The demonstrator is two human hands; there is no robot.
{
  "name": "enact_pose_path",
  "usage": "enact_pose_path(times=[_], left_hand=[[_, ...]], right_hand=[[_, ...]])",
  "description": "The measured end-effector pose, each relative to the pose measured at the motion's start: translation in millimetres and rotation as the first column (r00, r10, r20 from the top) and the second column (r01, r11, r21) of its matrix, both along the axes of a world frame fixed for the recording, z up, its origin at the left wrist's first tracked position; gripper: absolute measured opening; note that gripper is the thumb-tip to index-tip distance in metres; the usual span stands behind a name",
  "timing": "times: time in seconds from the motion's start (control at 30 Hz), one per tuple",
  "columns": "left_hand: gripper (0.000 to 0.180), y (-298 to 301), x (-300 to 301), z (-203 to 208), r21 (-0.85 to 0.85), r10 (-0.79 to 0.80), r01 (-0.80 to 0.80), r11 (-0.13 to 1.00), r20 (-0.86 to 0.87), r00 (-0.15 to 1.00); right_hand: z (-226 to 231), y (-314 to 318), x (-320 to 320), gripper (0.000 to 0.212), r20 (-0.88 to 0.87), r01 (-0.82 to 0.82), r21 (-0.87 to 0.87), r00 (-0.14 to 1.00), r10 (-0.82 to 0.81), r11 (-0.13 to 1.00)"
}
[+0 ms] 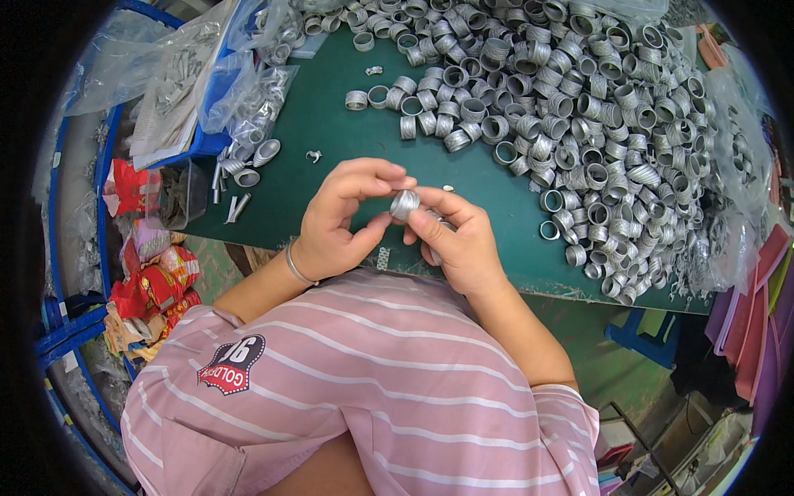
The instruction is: The person picks up small metal rings and inserts other small metal components into them by hand, repeating this process for multiple sets of parts.
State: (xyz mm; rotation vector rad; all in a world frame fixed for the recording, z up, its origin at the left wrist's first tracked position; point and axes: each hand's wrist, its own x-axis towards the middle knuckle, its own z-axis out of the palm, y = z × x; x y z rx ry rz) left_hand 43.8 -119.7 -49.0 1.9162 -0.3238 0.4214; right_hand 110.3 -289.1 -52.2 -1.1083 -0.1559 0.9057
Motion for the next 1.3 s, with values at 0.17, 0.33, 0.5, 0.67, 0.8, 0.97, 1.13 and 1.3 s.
enact_pose_path(times=[0.17,0.33,0.5,0.67,0.8,0.97,1.13,1.3], left_hand=[[0.042,1,3,-1,-0.288,0.131,-0.145,0.946,-0.068,0.989],[0.037,4,3,2,-0.588,-0.145,-0.115,0.801,-0.377,0.915],[0.043,-12,6,2,-0.533,-0.156,-0.064,0.844,-0.358,0.921],[0.044,-15,6,3,-0.358,-0.027,-0.044,0.933,-0.192,0.981],[0.041,-14,9,17,0.026,0.009,-0.006,1.0,-0.115,0.993],[0.04,-18,7,12,-0.341,0.099,-0.155,0.927,-0.177,0.979],[0.03,-9,4,9,-0.426,0.148,-0.261,0.866,-0.28,0.948],[0.027,-6,-2,5,-0.451,0.177,-0.304,0.839,-0.302,0.937]], right_hand=[[-4,-7,0,0.035,0.052,0.041,0.163,0.997,-0.05,0.986],[-12,-8,5,0.038,0.553,0.072,0.133,0.822,-0.134,0.989],[0,-6,-1,0.041,0.544,0.196,0.005,0.822,-0.167,0.981],[-1,-7,3,0.031,-0.209,0.175,0.151,0.968,-0.142,0.973],[-7,-13,1,0.033,-0.305,-0.011,0.238,0.949,0.085,0.971],[16,-32,44,0.031,-0.515,0.208,0.401,0.856,0.032,0.892],[110,-103,184,0.016,-0.081,0.596,0.319,0.792,-0.605,0.737],[123,-219,337,0.029,0.985,0.975,0.165,-0.171,0.033,0.146]])
